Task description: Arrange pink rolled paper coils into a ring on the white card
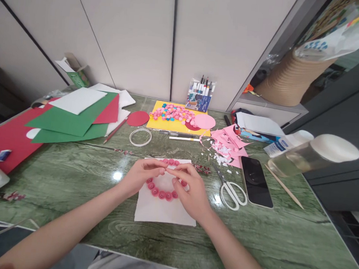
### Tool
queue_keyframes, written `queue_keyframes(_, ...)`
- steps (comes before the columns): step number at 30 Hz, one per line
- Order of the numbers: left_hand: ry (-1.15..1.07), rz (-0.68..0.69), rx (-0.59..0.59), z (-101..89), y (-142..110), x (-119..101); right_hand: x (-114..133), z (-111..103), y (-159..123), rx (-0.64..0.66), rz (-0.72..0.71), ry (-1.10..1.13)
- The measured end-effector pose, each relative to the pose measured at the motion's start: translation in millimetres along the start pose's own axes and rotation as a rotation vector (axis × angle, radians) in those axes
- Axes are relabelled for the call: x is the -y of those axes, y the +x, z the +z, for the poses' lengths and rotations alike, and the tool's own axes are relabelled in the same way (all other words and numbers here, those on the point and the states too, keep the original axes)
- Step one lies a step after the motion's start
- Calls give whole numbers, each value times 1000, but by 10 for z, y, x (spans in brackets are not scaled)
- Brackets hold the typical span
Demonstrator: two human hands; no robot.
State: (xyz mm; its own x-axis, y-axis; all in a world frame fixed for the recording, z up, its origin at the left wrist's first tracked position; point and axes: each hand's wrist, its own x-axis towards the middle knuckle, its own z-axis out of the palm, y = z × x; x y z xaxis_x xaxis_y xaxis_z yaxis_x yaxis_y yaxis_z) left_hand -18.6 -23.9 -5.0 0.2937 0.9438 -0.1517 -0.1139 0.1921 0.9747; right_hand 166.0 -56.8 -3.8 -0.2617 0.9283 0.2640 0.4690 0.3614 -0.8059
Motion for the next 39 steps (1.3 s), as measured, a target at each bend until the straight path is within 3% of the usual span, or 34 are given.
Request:
queue_keyframes(5, 175, 63, -13, -12, 3, 29, 8, -6, 5, 7, 16, 39)
queue_keyframes(18, 276, 110, -29, 30, -27, 46, 40, 17, -12, -51, 2, -97)
queue_keyframes(39, 242, 74, 15, 74, -21, 104, 74, 48, 9, -56, 128, -134)
